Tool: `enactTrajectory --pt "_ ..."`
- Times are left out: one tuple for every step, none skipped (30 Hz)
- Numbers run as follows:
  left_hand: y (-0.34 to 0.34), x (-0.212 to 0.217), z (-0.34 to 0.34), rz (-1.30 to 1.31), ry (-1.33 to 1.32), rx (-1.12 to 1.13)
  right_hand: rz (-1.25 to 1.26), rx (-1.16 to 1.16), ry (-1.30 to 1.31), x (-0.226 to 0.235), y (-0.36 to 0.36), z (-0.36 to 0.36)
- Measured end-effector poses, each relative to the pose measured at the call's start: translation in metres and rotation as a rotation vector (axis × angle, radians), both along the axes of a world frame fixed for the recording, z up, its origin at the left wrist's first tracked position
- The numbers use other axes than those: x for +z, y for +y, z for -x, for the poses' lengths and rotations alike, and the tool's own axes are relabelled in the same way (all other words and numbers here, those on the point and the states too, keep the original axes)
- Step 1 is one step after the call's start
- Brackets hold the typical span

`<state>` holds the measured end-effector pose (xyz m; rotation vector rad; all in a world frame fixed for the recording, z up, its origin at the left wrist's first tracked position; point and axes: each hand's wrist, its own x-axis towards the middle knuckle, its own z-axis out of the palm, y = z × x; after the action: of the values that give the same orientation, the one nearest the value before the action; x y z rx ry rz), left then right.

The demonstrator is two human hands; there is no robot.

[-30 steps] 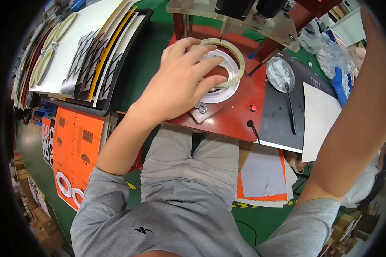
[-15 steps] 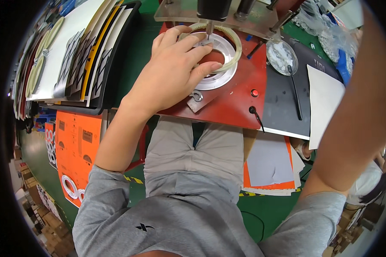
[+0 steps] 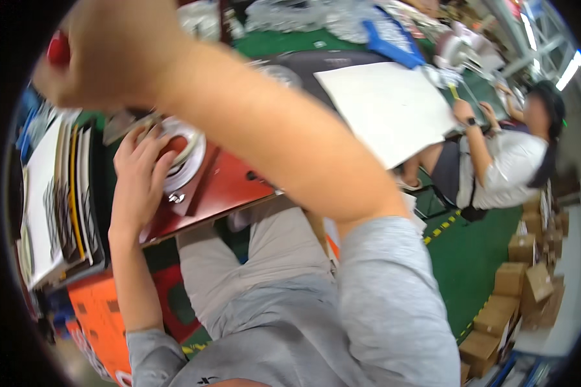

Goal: Apply grease to the inner teeth of plastic gears and assemble them with metal rings using a manual press.

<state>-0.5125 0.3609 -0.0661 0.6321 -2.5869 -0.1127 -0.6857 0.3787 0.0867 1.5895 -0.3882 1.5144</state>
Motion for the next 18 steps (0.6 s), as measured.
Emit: enactTrajectory --pt "0.001 -0.002 0.006 0.017 0.014 -0.02 -0.042 -0.004 -0.015 -0.008 0.008 0.002" --pt "0.003 -0.001 0.005 0.037 0.021 -0.014 -0.08 0.016 -0.039 -0.013 0.013 -0.003" --pt "0.005 0.003 0.005 -0.022 -0.011 -0.003 -0.119 0.04 -0.065 -0.016 0.017 -0.004" --pt "0.007 0.006 0.002 -0.084 -0.049 0.01 -0.162 0.065 -0.098 -0.02 0.022 -0.005" --pt "0.005 0.004 -0.008 -0.142 -0.107 0.007 -0.206 0.093 -0.135 -0.023 0.027 -0.007" --pt "0.002 -0.012 -0.02 -0.198 0.049 0.0 -0.252 0.122 -0.174 -0.027 0.034 -0.008" --pt "0.001 -0.027 -0.035 -0.252 0.199 0.021 -0.299 0.179 -0.219 -0.037 0.037 -0.014" --pt "0.012 -0.016 -0.043 -0.127 0.261 0.016 -0.27 0.161 -0.219 -0.048 0.047 -0.012" --pt "0.015 -0.015 -0.051 -0.17 0.302 0.036 -0.314 0.076 -0.224 -0.062 0.068 -0.005" --pt "0.017 -0.016 -0.052 -0.216 0.35 0.036 -0.555 0.089 -0.281 -0.085 0.099 0.006" --pt "0.014 -0.028 -0.061 -0.232 0.367 0.099 -0.769 -0.033 -0.306 -0.105 0.125 0.016" --pt "0.011 -0.042 -0.069 -0.296 0.406 0.159 -0.93 -0.167 -0.313 -0.125 0.139 0.024" --pt "0.009 -0.056 -0.076 -0.361 0.446 0.22 -1.089 -0.305 -0.315 -0.144 0.15 0.031" --pt "0.01 -0.07 -0.081 -0.484 0.499 0.274 -1.223 -0.451 -0.26 -0.167 0.163 0.036" --pt "0.011 -0.08 -0.082 -0.597 0.551 0.278 -1.355 -0.603 -0.202 -0.183 0.174 0.04" --pt "0.012 -0.088 -0.086 -0.71 0.6 0.285 -1.362 -0.6 -0.205 -0.187 0.18 0.04" --pt "0.009 -0.094 -0.09 -0.766 0.591 0.298 -1.421 -0.632 -0.153 -0.19 0.186 0.041" --pt "0.008 -0.099 -0.093 -0.77 0.585 0.298 -1.479 -0.664 -0.101 -0.193 0.189 0.041"
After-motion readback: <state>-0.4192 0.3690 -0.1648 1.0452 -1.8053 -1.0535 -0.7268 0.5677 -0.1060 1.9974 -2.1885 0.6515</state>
